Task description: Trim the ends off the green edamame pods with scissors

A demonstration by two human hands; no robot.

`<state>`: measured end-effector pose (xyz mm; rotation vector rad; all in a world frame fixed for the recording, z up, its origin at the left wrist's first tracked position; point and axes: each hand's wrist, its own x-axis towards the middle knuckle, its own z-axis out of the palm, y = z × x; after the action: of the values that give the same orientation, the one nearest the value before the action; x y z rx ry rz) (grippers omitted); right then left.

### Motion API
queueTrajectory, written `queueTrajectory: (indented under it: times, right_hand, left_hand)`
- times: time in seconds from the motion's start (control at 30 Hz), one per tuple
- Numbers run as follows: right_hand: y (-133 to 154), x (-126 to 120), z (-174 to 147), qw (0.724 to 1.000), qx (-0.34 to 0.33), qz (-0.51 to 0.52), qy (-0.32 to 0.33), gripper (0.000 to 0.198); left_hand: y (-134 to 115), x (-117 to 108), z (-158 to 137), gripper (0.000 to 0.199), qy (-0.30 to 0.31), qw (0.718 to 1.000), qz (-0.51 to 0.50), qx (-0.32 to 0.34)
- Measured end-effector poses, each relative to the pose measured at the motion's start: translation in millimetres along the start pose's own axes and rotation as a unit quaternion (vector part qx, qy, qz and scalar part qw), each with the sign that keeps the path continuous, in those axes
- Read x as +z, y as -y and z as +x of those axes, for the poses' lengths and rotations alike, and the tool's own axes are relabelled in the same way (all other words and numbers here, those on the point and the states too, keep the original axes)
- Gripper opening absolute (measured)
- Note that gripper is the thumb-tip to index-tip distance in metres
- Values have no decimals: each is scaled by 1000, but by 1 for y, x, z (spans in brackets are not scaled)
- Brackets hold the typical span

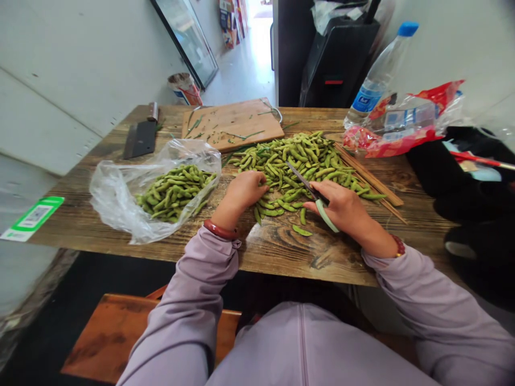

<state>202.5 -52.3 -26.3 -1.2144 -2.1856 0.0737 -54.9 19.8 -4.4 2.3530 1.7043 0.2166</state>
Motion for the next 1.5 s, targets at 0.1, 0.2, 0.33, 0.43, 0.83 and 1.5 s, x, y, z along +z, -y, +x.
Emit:
queueTrajectory:
  times: [0.1, 0.2, 0.33, 0.43, 0.83, 1.5]
  right_hand:
    - [0, 0, 0, 1000, -1, 3, -1, 37]
    - [-1, 1, 0, 1000, -1, 4, -5, 37]
    - [0, 0, 0, 1000, 4, -1, -6, 37]
    - [0, -1, 1, 1000, -3, 7, -6, 37]
    - [2, -4, 4, 998, 2, 52, 47, 50]
    - [7, -3, 3, 996, -20, 63, 56, 41]
  left_hand:
    - [-2, 1, 2, 11, -24, 998, -57, 20]
    - [-6, 1, 2, 5, -52, 976, -208, 39]
    - [-14, -2, -4, 16, -28, 905, -423, 41]
    - [-20, -4, -9, 23, -3, 853, -521, 22]
    - [-32, -3, -16, 31, 51, 783, -619, -11]
    - [-40, 1, -19, 29, 67, 799, -596, 40]
